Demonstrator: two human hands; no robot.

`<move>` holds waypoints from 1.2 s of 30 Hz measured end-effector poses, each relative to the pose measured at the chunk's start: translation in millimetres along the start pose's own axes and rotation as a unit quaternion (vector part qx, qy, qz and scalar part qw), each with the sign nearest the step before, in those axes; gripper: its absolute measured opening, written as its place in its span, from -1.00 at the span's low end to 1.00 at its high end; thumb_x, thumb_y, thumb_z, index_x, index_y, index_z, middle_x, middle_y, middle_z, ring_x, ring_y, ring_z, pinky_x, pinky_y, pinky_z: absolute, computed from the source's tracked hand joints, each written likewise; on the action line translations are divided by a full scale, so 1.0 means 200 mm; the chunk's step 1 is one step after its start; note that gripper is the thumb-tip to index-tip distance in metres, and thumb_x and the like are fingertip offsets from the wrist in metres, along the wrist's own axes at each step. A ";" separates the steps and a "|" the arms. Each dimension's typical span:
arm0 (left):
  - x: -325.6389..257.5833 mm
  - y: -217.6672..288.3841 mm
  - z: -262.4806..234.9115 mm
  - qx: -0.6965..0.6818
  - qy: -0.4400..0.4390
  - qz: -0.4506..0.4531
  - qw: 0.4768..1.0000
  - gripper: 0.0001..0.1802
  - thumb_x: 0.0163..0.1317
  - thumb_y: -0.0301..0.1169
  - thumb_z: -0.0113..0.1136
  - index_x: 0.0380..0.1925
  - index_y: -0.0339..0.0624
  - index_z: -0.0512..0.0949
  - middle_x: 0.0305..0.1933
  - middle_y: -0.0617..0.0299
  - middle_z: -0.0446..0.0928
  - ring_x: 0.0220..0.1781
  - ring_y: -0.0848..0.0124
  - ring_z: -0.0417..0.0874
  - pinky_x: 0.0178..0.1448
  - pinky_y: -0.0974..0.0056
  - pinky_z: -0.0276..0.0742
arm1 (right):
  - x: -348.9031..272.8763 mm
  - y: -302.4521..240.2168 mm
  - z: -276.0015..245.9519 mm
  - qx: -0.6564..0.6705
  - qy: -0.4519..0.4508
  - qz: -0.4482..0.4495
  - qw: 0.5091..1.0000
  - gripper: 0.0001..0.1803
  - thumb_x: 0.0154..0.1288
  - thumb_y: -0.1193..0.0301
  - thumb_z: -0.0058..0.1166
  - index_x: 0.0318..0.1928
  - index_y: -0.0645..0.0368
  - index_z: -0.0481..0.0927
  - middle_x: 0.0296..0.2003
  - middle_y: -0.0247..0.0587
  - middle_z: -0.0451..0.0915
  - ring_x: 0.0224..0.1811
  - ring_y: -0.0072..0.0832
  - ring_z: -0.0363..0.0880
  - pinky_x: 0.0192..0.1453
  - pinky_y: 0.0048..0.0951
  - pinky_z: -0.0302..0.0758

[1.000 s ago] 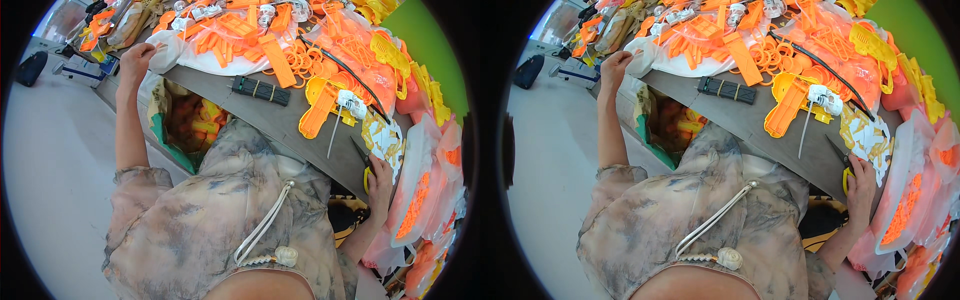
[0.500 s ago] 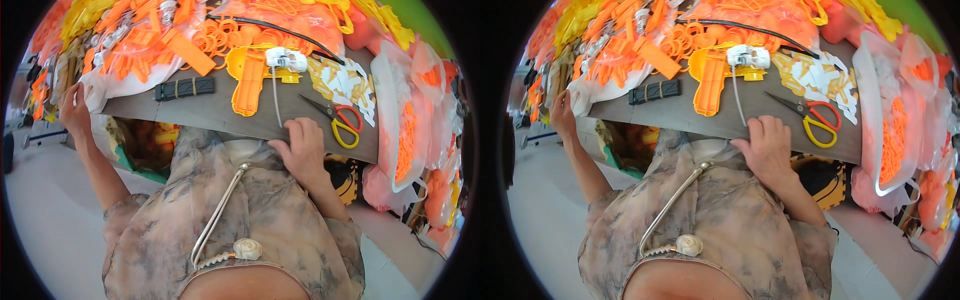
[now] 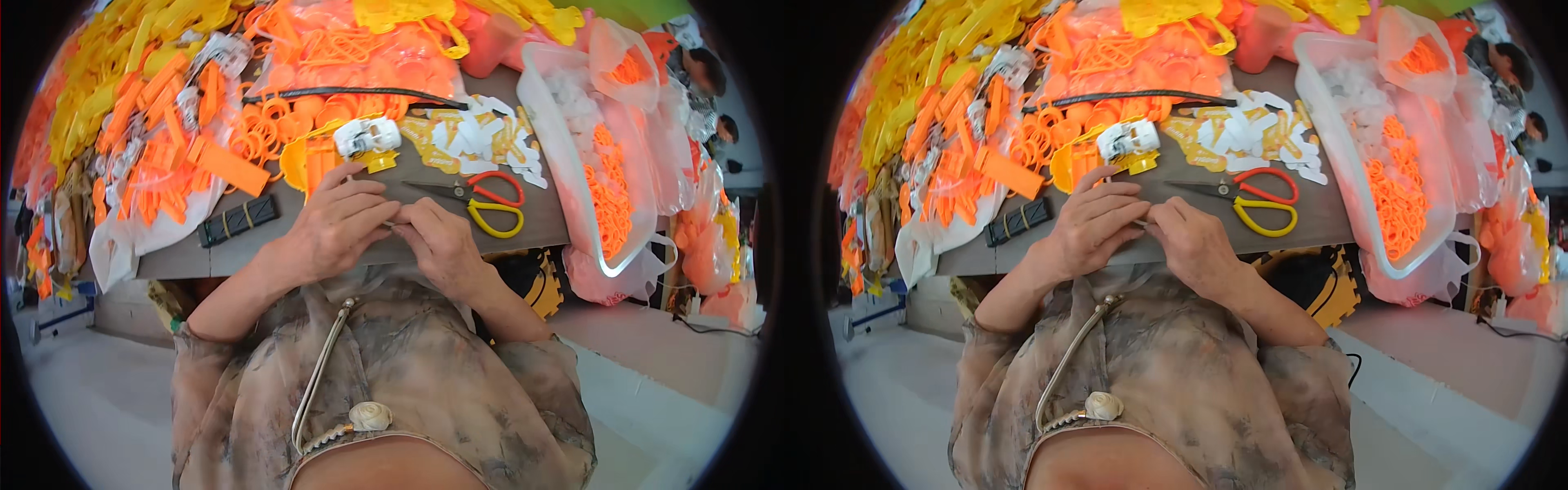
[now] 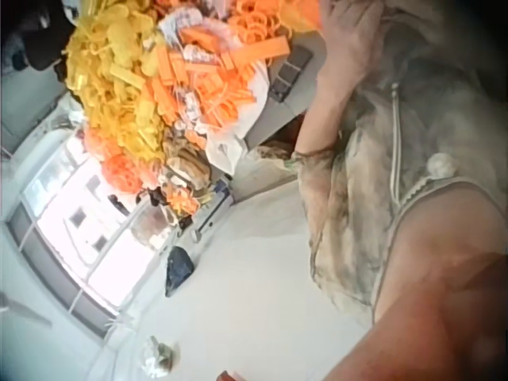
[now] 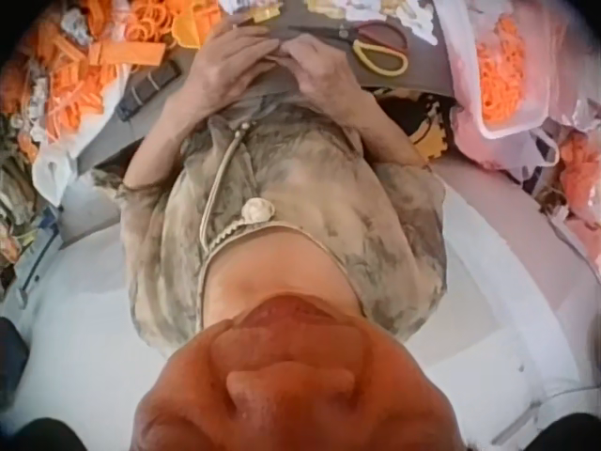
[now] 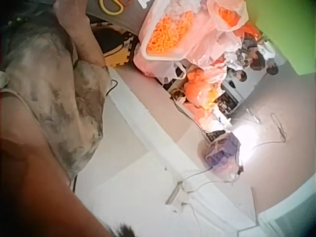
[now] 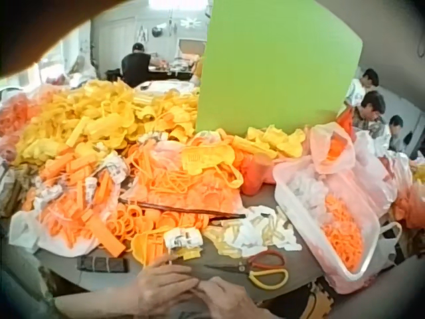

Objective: Assemble plastic toy gun components at a workshop bench.

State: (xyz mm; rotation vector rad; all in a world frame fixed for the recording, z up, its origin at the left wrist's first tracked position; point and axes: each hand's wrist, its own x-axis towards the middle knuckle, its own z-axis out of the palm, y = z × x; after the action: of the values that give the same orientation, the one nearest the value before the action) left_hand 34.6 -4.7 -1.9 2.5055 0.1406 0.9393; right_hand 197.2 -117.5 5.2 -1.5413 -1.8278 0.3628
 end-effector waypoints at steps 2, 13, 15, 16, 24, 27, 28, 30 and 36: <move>0.00 -0.04 0.01 -0.009 -0.007 0.012 1.000 -0.66 -0.16 -0.51 0.40 -0.29 -0.26 0.58 -0.34 0.15 0.55 -0.15 0.25 0.58 0.14 0.02 0.39 | 0.02 0.00 -0.02 0.082 0.033 0.010 0.996 -0.82 0.13 0.66 0.12 -0.22 0.25 0.50 -0.37 -0.09 0.51 -0.38 -0.24 0.55 -0.30 -0.38 0.48; 0.02 -0.09 0.05 -0.059 0.023 -0.068 0.996 -0.83 -0.08 -0.53 0.36 -0.44 -0.25 0.59 -0.49 0.19 0.50 -0.37 0.25 0.51 -0.15 0.20 0.40 | 0.21 0.14 -0.58 0.118 0.124 0.199 0.965 -0.85 0.29 0.48 0.01 -0.15 0.22 0.55 -0.44 -0.37 0.56 -0.43 -0.65 0.52 -0.33 -0.60 0.44; 0.02 -0.07 0.07 -0.054 0.021 -0.069 0.996 -0.84 -0.08 -0.53 0.36 -0.44 -0.25 0.59 -0.50 0.19 0.49 -0.37 0.25 0.50 -0.16 0.21 0.39 | 0.27 0.30 -0.83 0.051 0.170 0.176 0.968 -0.84 0.26 0.47 0.03 -0.17 0.25 0.56 -0.48 -0.38 0.53 -0.48 -0.67 0.49 -0.41 -0.61 0.43; 0.02 -0.06 0.08 -0.046 0.022 -0.073 0.996 -0.84 -0.08 -0.53 0.36 -0.45 -0.26 0.59 -0.50 0.19 0.49 -0.38 0.26 0.50 -0.17 0.21 0.38 | 0.29 0.37 -0.95 -0.005 0.179 0.209 0.961 -0.84 0.24 0.47 0.03 -0.20 0.25 0.57 -0.47 -0.38 0.54 -0.48 -0.68 0.49 -0.43 -0.61 0.43; 0.05 -0.04 0.11 -0.042 0.032 -0.076 0.996 -0.84 -0.08 -0.55 0.35 -0.46 -0.27 0.58 -0.50 0.20 0.49 -0.38 0.27 0.50 -0.18 0.23 0.37 | 0.23 1.06 -1.07 -0.286 -0.012 0.245 0.926 -0.76 0.07 0.38 0.13 -0.26 0.26 0.62 -0.35 -0.16 0.58 -0.30 -0.37 0.57 -0.20 -0.37 0.50; 0.06 -0.03 0.10 -0.060 0.044 -0.084 0.994 -0.84 -0.08 -0.55 0.35 -0.45 -0.28 0.59 -0.50 0.19 0.50 -0.38 0.27 0.50 -0.19 0.24 0.37 | 0.20 1.14 -0.94 -0.370 0.006 0.208 0.905 -0.79 0.04 0.39 0.15 -0.31 0.25 0.63 -0.31 -0.08 0.54 -0.18 -0.22 0.54 -0.07 -0.30 0.46; 0.06 -0.03 0.09 -0.073 0.051 -0.085 0.992 -0.84 -0.08 -0.55 0.35 -0.44 -0.28 0.59 -0.49 0.19 0.51 -0.38 0.26 0.51 -0.19 0.24 0.37 | 0.21 1.16 -0.93 -0.368 0.004 0.207 0.907 -0.79 0.04 0.39 0.15 -0.31 0.25 0.63 -0.31 -0.08 0.54 -0.18 -0.22 0.54 -0.07 -0.30 0.46; 0.06 -0.03 0.08 -0.073 0.053 -0.090 0.992 -0.83 -0.07 -0.56 0.35 -0.43 -0.29 0.59 -0.49 0.18 0.51 -0.37 0.26 0.51 -0.18 0.25 0.38 | 0.22 1.16 -0.95 -0.360 -0.008 0.245 0.900 -0.80 0.04 0.37 0.18 -0.35 0.24 0.63 -0.35 -0.11 0.48 -0.16 -0.19 0.51 -0.05 -0.31 0.44; 0.06 -0.03 0.05 -0.105 0.061 -0.152 0.981 -0.85 -0.03 -0.58 0.33 -0.40 -0.28 0.59 -0.44 0.18 0.51 -0.34 0.30 0.51 -0.17 0.29 0.38 | 0.18 1.18 -1.06 -0.370 -0.013 0.168 0.914 -0.84 0.08 0.40 0.16 -0.40 0.27 0.62 -0.36 -0.15 0.59 -0.33 -0.39 0.56 -0.22 -0.33 0.47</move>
State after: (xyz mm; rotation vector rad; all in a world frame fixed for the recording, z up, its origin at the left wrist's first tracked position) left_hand 49.5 -0.1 -3.9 2.1566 0.4276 0.9255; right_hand 513.3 -71.9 21.4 -2.3838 -1.8116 -0.1985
